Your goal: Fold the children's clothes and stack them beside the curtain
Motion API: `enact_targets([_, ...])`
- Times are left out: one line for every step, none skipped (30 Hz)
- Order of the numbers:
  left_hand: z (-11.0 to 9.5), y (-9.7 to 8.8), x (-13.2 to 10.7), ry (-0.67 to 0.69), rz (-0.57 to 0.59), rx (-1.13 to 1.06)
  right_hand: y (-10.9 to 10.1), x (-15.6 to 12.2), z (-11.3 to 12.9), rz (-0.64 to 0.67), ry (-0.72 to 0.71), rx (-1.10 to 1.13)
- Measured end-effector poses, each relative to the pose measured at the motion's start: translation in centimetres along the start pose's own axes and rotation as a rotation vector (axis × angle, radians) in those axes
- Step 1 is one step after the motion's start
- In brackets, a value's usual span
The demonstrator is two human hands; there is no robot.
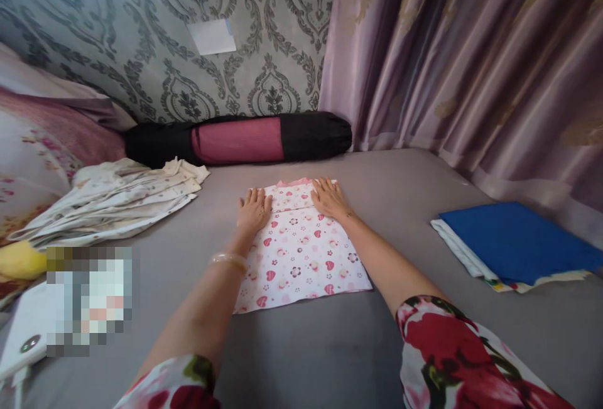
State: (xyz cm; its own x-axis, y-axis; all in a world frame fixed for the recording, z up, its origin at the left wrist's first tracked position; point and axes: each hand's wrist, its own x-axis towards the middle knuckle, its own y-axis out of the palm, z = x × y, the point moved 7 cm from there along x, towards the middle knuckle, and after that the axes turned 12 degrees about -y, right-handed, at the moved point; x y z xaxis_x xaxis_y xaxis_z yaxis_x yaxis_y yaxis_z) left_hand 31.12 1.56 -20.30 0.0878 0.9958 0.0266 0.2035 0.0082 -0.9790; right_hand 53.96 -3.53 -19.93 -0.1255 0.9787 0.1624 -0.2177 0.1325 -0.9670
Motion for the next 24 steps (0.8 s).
enact_targets([0.0, 0.1, 0.1, 0.000, 0.010, 0.003, 0.1, 0.0, 0.0, 0.010, -0.002, -0.002])
enact_targets([0.0, 0.2, 0.1, 0.001, 0.016, 0.005, 0.1, 0.0, 0.0, 0.017, -0.002, -0.005])
enact_targets([0.1, 0.3, 0.1, 0.001, 0.020, 0.006, 0.2, 0.0, 0.0, 0.022, -0.001, -0.008])
enact_targets([0.1, 0.4, 0.2, 0.001, 0.025, 0.007, 0.3, 0.0, 0.0, 0.025, 0.002, -0.011])
enact_targets([0.1, 0.5, 0.3, 0.003, 0.029, 0.005, 0.4, 0.1, 0.0, 0.023, 0.005, -0.010])
enact_targets([0.1, 0.6, 0.3, 0.005, 0.032, -0.001, 0.4, 0.2, 0.0, 0.022, 0.009, -0.003])
enact_targets([0.1, 0.6, 0.5, 0.009, 0.035, -0.013, 0.3, 0.3, -0.1, 0.024, 0.012, 0.014])
enact_targets([0.2, 0.5, 0.7, 0.011, 0.039, -0.034, 0.2, 0.4, -0.2, 0.033, 0.011, 0.048])
enact_targets([0.4, 0.3, 0.9, 0.007, 0.045, -0.068, -0.1, 0.6, -0.3, 0.043, 0.009, 0.101])
enact_targets([0.7, 0.0, 1.2, -0.006, 0.046, -0.115, -0.4, 0.7, -0.5, 0.043, 0.009, 0.170])
enact_targets([1.3, -0.4, 1.4, -0.031, 0.038, -0.168, -1.0, 0.7, -0.9, 0.029, 0.021, 0.241])
enact_targets([2.2, -0.9, 1.6, -0.073, 0.023, -0.218, -1.7, 0.6, -1.6, -0.004, 0.044, 0.305])
enact_targets([3.2, -1.5, 1.7, -0.120, 0.007, -0.259, -2.5, 0.3, -2.4, -0.055, 0.081, 0.347])
enact_targets([4.4, -2.1, 1.5, -0.170, -0.009, -0.282, -3.2, -0.3, -3.4, -0.108, 0.129, 0.362])
enact_targets([5.6, -2.5, 1.2, -0.220, -0.013, -0.286, -3.8, -1.2, -4.4, -0.150, 0.182, 0.354])
enact_targets([6.6, -2.8, 0.8, -0.242, 0.007, -0.282, -4.2, -2.2, -5.4, -0.168, 0.237, 0.332])
enact_targets([7.6, -2.9, 0.2, -0.262, 0.028, -0.279, -4.4, -3.3, -6.2, -0.160, 0.292, 0.307])
enact_targets([8.5, -3.0, -0.5, -0.272, 0.055, -0.270, -4.3, -4.5, -6.8, -0.134, 0.344, 0.285])
enact_targets([9.1, -3.0, -1.2, -0.269, 0.073, -0.264, -4.2, -5.7, -7.2, -0.101, 0.390, 0.266])
enact_targets([9.5, -3.0, -1.8, -0.267, 0.085, -0.258, -4.0, -6.7, -7.3, -0.068, 0.421, 0.252])
enact_targets([9.8, -3.0, -2.4, -0.262, 0.095, -0.251, -3.9, -7.6, -7.1, -0.041, 0.441, 0.242])
enact_targets([9.8, -2.9, -2.9, -0.261, 0.100, -0.247, -3.8, -8.2, -6.6, -0.023, 0.450, 0.232])
enact_targets([9.8, -2.8, -3.2, -0.268, 0.108, -0.244, -3.8, -8.7, -6.0, -0.008, 0.455, 0.220])
enact_targets([9.6, -2.7, -3.4, -0.279, 0.115, -0.241, -3.8, -9.0, -5.2, 0.000, 0.463, 0.202])
